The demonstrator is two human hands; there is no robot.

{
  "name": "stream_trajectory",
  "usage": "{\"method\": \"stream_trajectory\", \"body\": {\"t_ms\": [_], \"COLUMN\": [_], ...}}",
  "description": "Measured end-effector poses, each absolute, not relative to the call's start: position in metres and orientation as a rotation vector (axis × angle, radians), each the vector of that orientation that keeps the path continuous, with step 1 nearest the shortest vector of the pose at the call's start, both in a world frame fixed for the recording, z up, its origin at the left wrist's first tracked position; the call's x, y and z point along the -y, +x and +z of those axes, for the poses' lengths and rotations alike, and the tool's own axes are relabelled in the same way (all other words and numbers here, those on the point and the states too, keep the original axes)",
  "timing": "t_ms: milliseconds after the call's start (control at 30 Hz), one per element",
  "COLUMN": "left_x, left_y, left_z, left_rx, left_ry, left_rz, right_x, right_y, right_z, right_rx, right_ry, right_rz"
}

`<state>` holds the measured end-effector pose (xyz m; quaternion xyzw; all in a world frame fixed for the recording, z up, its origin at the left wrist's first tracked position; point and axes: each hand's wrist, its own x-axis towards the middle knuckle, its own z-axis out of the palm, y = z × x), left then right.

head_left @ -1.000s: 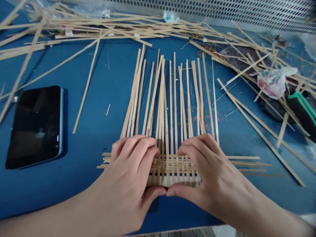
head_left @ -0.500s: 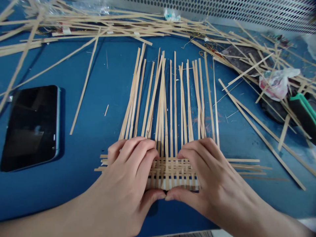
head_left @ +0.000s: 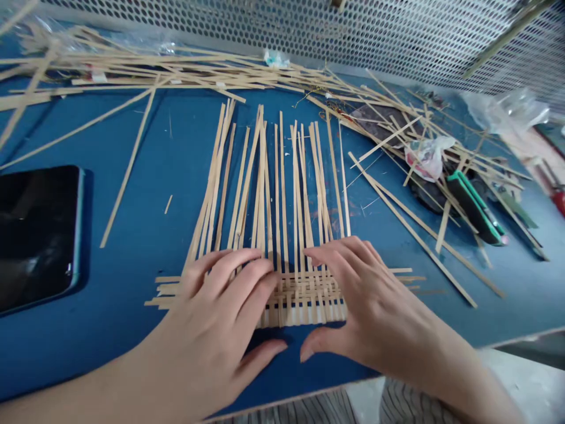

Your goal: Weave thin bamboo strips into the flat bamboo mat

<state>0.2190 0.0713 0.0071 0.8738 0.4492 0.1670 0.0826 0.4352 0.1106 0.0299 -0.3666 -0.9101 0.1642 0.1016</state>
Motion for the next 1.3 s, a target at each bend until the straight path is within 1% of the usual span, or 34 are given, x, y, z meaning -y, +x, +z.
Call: {"method": "stream_trajectory", "body": {"t_ms": [67, 167, 500, 833, 1067, 1167, 1300], "left_x": [-0.077, -0.083, -0.084, -0.081, -0.080, -0.076, -0.071], "left_y": [0.226, 0.236, 0.245, 0.245, 0.245, 0.246, 0.250], "left_z": [0.009, 0.013, 0.020, 0.016, 0.014, 0.016, 0.017], "left_rx": [-1.328, -1.332, -1.371, -1.328, -1.340, -1.344, -1.309], "left_ry": [2.625, 2.570, 2.433, 2.445, 2.464, 2.489, 2.513], "left_rz": [0.473, 0.423, 0.308, 0.346, 0.376, 0.396, 0.473], "right_x": [-0.109, -0.109, -0.108, -0.104, -0.104, -0.104, -0.105], "right_y": [0.436, 0.436, 0.429, 0.426, 0.428, 0.435, 0.457], "right_z": [0.027, 0.024, 0.021, 0.026, 0.025, 0.029, 0.038], "right_rx": [2.745, 2.771, 2.641, 2.621, 2.643, 2.663, 2.620], "right_ry": [-1.067, -1.058, -1.093, -1.175, -1.212, -1.154, -1.129], "right_rz": [0.457, 0.506, 0.633, 0.706, 0.657, 0.638, 0.513]}}
